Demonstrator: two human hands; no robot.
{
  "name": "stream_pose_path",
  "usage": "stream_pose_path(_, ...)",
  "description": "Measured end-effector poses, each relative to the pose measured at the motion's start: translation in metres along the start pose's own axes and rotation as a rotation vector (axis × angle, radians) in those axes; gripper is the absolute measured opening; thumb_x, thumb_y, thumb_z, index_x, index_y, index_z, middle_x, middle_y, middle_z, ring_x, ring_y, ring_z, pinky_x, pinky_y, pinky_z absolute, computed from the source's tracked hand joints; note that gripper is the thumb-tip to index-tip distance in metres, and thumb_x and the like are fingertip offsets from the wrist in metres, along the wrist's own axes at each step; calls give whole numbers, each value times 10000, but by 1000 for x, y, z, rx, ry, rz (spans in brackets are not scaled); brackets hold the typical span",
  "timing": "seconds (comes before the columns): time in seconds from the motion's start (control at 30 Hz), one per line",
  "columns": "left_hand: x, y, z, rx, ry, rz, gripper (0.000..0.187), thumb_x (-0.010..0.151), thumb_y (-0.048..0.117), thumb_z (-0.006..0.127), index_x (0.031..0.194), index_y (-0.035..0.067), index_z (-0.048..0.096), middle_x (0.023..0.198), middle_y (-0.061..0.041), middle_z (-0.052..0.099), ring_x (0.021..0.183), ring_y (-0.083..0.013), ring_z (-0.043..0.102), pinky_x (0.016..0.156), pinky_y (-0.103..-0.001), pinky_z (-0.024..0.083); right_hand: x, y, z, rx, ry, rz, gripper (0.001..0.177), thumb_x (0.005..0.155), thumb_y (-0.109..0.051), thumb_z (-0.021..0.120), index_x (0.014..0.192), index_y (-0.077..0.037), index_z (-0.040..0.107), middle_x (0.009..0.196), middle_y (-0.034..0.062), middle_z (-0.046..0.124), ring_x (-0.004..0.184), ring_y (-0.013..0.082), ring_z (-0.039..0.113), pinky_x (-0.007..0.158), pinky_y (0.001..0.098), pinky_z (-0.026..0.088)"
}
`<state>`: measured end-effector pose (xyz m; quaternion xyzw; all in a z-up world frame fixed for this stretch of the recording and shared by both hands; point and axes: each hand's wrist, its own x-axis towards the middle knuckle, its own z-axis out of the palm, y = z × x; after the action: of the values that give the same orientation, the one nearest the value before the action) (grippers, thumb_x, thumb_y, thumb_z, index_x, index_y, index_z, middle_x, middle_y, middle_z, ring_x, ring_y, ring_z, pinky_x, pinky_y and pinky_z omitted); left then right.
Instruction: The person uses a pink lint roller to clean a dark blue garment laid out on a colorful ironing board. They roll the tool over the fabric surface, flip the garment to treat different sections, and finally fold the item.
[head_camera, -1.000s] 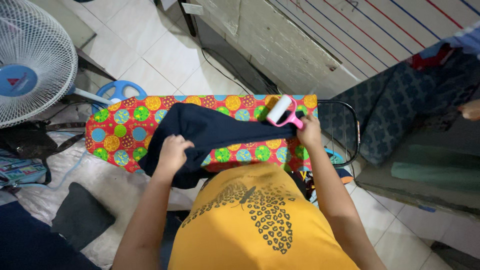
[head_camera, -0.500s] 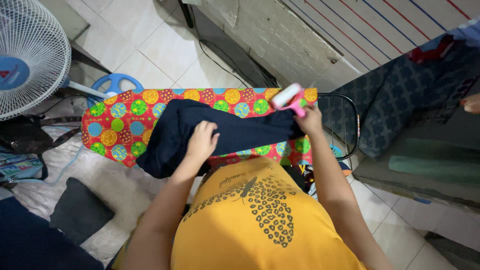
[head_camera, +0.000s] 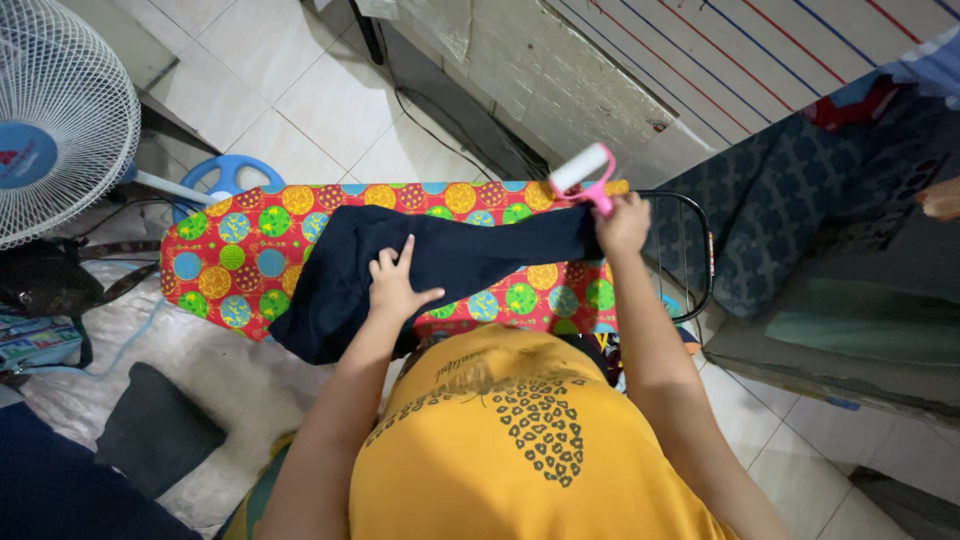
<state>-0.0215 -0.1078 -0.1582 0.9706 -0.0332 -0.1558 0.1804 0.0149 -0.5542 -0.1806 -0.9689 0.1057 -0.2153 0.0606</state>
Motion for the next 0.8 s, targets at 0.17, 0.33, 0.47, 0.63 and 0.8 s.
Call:
stream_pose_path(0.17,16,-3,9,-67,11,-24,1257,621,639,927,1623,295,251,1375,-176,395,1169,-403,435,1003,-497,474,5,-94,-50,639,-681,43,533,723,-562,833,1000,-117,736,928,127,759,861,317,741,793,445,561)
stream_pose_path(0.33,11,-6,3,-15,-33,13,1476,422,501,1014,1625,255,195,1375,-149,395,1208,-387,426,1040,-483,464,-26,-193,-37,249,-950,-503,690,951,-802,412,988,-195,737,971,139,762,959,361,721,841,483,552)
stream_pose_path(0.47,10,-7,2,-42,-42,-14,1494,411,464,1023,1635,262,190,1389,-120,396,1218,-371,428,1035,-469,479,-8,-168,-17,211,-1006,-294,643,852,-792,482,1082,-258,755,1049,97,747,1011,347,692,826,494,539)
stream_pose_path(0.63,9,-6,5,-30,-15,-22,1490,407,471,1027,1630,262,201,1392,-118,388,1220,-367,429,1040,-456,481,33,-39,-41,-32,-1015,60,643,804,-785,567,1214,-322,744,1203,56,730,1145,294,668,924,451,522)
stream_pose_path(0.8,9,-6,5,-42,-17,-31,1480,406,465,1024,1628,285,208,1399,-110,390,1232,-361,432,1020,-457,497,50,48,-85,-187,-965,217,633,773,-792,624,1131,-297,789,1154,70,754,1112,292,697,895,435,546)
